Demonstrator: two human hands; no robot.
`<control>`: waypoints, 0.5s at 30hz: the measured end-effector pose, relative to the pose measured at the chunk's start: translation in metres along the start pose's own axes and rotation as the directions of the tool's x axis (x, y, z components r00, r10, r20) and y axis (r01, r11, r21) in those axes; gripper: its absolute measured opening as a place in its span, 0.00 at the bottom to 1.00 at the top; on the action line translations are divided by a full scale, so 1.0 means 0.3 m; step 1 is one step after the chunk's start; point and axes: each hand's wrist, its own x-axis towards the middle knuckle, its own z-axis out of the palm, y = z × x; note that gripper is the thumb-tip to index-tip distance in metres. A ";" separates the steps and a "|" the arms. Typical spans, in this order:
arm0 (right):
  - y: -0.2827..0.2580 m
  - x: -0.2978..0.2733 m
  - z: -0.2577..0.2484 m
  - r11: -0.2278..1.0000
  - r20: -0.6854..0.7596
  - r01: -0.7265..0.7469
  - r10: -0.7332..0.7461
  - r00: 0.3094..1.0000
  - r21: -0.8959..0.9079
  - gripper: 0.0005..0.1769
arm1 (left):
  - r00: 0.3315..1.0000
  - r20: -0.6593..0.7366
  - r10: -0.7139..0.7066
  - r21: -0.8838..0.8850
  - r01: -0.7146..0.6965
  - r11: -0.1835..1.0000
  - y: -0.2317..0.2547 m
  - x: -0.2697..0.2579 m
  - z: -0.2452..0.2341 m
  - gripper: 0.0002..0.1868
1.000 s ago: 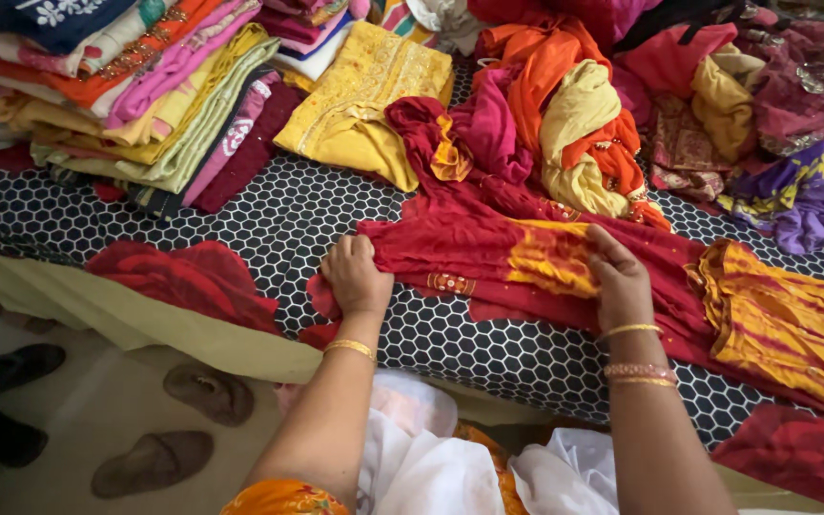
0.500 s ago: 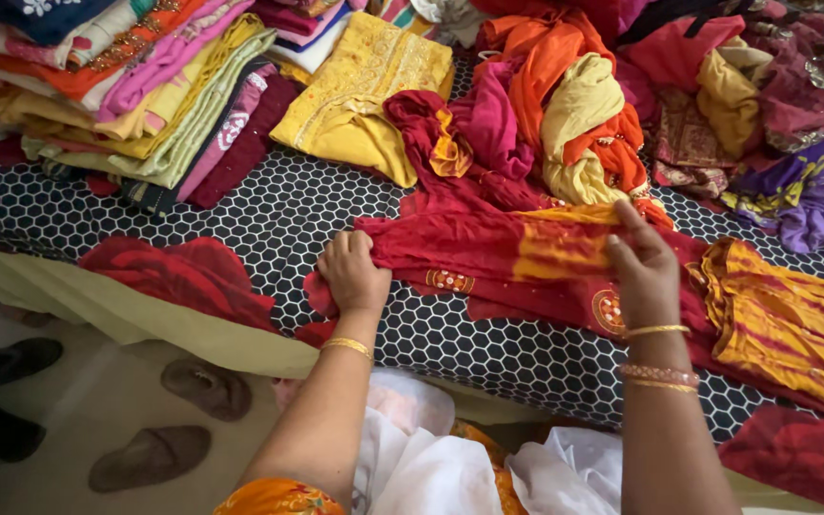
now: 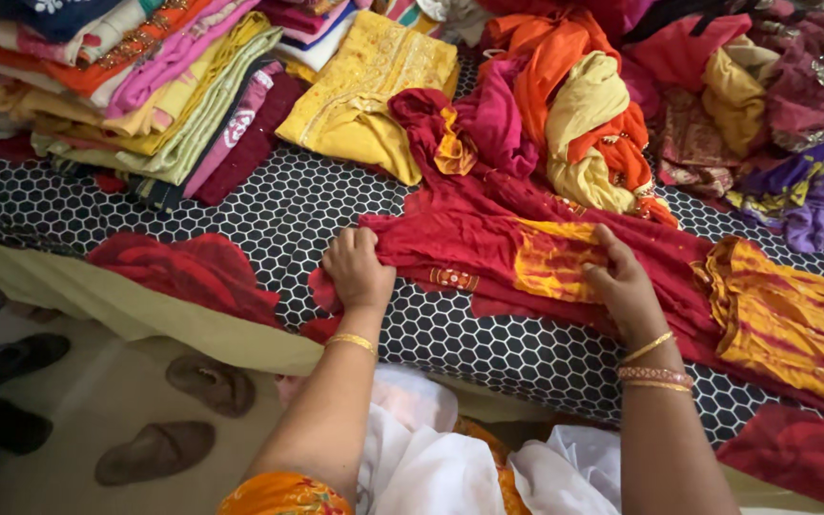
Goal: The person folds a red and yellow patterned garment on a bed. They smooth the fabric, align edges, and fold it into a compact rectangle, placing it among other folded clothes.
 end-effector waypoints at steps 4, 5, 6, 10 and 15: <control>0.095 0.017 -0.032 0.999 0.017 0.026 -0.026 1.000 -0.033 0.41 | 0.999 -0.026 0.048 -0.090 -0.050 0.995 -0.005 0.008 0.003 0.14; 0.102 0.013 -0.030 0.998 0.015 0.010 -0.010 1.000 -0.059 0.42 | 0.999 0.005 0.041 -0.112 -0.040 0.993 -0.009 0.012 -0.003 0.15; 0.103 0.025 -0.014 0.997 0.018 0.003 -0.001 1.000 -0.082 0.42 | 0.999 0.027 0.033 -0.130 -0.029 0.991 -0.014 0.028 -0.009 0.15; 0.106 0.004 0.005 0.997 -0.019 -0.014 0.013 1.000 -0.073 0.40 | 0.991 0.130 -0.041 -0.173 0.064 0.983 -0.016 0.083 -0.021 0.12; 0.127 -0.024 0.013 0.953 -0.160 0.134 -0.182 0.970 -0.272 0.34 | 0.986 0.136 -0.097 -0.192 0.123 0.974 -0.022 0.118 -0.041 0.14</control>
